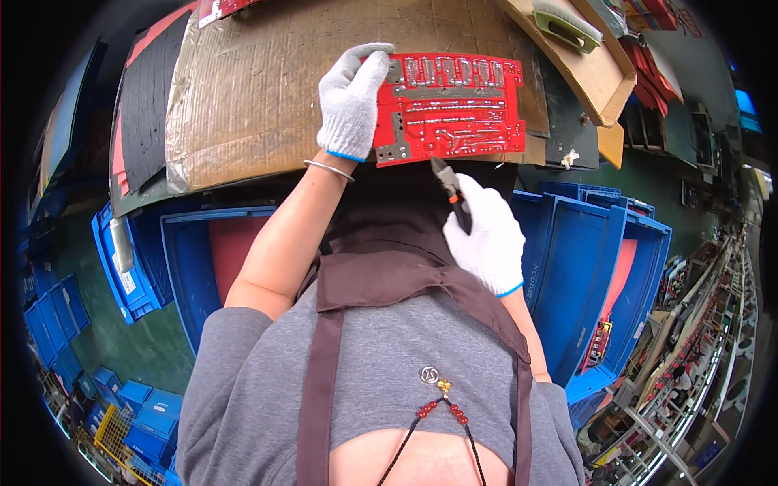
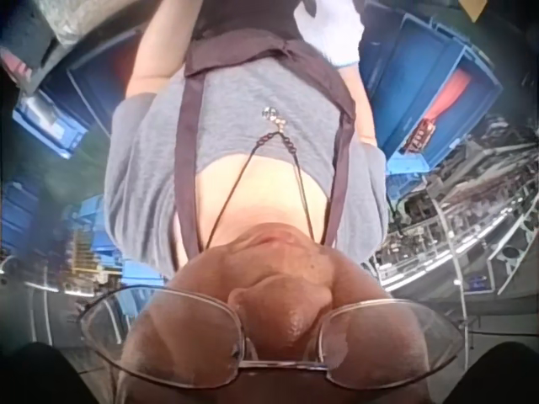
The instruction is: Processing PCB panels by removing excess pieces with pliers at an electronics assembly workstation.
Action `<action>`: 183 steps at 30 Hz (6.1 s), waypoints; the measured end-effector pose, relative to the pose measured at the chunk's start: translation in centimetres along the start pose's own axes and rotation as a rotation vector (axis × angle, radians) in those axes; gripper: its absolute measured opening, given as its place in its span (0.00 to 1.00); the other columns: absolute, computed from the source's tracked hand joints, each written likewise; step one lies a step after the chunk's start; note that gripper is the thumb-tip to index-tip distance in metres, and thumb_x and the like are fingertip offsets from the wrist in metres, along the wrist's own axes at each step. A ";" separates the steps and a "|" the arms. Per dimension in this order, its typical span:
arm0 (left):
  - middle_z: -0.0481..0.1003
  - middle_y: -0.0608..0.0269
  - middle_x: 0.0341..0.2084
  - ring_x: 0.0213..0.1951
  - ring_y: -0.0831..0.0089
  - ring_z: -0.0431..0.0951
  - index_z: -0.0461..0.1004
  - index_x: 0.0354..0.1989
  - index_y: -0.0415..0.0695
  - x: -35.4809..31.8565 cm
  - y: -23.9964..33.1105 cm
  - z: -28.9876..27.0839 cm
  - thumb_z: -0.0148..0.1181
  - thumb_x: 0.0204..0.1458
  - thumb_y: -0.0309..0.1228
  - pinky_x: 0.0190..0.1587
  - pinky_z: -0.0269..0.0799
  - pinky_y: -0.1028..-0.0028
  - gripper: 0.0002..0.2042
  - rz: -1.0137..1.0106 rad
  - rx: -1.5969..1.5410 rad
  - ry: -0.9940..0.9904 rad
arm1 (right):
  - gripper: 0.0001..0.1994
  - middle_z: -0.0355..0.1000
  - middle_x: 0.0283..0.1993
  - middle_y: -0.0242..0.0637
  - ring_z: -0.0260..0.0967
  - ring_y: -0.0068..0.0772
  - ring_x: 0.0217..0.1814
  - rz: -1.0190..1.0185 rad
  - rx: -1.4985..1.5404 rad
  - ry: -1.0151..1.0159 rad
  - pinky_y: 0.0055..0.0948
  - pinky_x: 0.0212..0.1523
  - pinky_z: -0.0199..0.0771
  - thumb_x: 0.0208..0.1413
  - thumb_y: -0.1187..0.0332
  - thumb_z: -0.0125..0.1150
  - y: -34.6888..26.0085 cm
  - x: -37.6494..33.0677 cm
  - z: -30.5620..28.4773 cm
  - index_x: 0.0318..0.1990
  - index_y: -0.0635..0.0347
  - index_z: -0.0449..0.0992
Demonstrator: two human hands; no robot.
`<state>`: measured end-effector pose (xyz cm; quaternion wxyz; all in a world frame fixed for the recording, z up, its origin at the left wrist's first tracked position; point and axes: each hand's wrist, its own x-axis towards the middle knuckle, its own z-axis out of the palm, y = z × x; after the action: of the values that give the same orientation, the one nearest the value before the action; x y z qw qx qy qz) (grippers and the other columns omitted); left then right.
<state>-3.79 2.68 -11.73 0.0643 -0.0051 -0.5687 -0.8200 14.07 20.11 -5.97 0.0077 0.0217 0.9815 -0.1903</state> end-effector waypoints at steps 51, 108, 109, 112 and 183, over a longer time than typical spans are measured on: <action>0.82 0.66 0.33 0.36 0.81 0.78 0.83 0.45 0.36 -0.3 -0.3 0.6 0.61 0.64 0.28 0.42 0.74 0.78 0.09 0.118 0.047 0.051 | 0.31 0.73 0.40 0.40 0.75 0.47 0.41 -0.211 -0.141 -0.021 0.44 0.40 0.79 0.48 0.66 0.69 -2.2 -0.4 1.1 0.64 0.49 0.73; 0.80 0.69 0.37 0.38 0.84 0.76 0.81 0.48 0.37 -0.5 0.2 0.4 0.59 0.66 0.27 0.43 0.72 0.79 0.09 0.042 -0.007 0.004 | 0.26 0.70 0.40 0.38 0.70 0.42 0.43 -0.332 -0.397 -0.051 0.42 0.43 0.66 0.47 0.71 0.67 -0.2 4.1 -5.3 0.58 0.50 0.75; 0.80 0.69 0.37 0.38 0.84 0.76 0.81 0.48 0.37 -0.5 0.2 0.3 0.59 0.67 0.27 0.43 0.72 0.79 0.09 0.042 -0.009 0.000 | 0.26 0.70 0.40 0.38 0.70 0.42 0.43 -0.333 -0.385 -0.034 0.42 0.43 0.66 0.47 0.71 0.67 -0.2 4.2 -5.3 0.57 0.50 0.75; 0.80 0.69 0.37 0.38 0.84 0.76 0.81 0.48 0.37 -0.4 0.0 0.5 0.59 0.67 0.27 0.43 0.72 0.79 0.09 0.032 -0.015 0.010 | 0.25 0.70 0.39 0.37 0.70 0.42 0.43 -0.315 -0.413 0.005 0.42 0.42 0.67 0.46 0.71 0.66 0.3 4.4 -5.6 0.56 0.49 0.75; 0.80 0.70 0.36 0.36 0.85 0.73 0.82 0.48 0.38 -0.4 0.1 0.6 0.60 0.65 0.27 0.41 0.70 0.81 0.09 0.051 0.007 0.023 | 0.27 0.70 0.42 0.40 0.71 0.45 0.45 -0.233 -0.446 -0.053 0.44 0.43 0.71 0.50 0.69 0.67 -1.1 3.1 -4.6 0.60 0.51 0.72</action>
<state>-3.40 3.25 -11.43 0.0919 -0.0098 -0.5704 -0.8162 10.86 20.89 -1.38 0.0162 -0.0991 0.9945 0.0311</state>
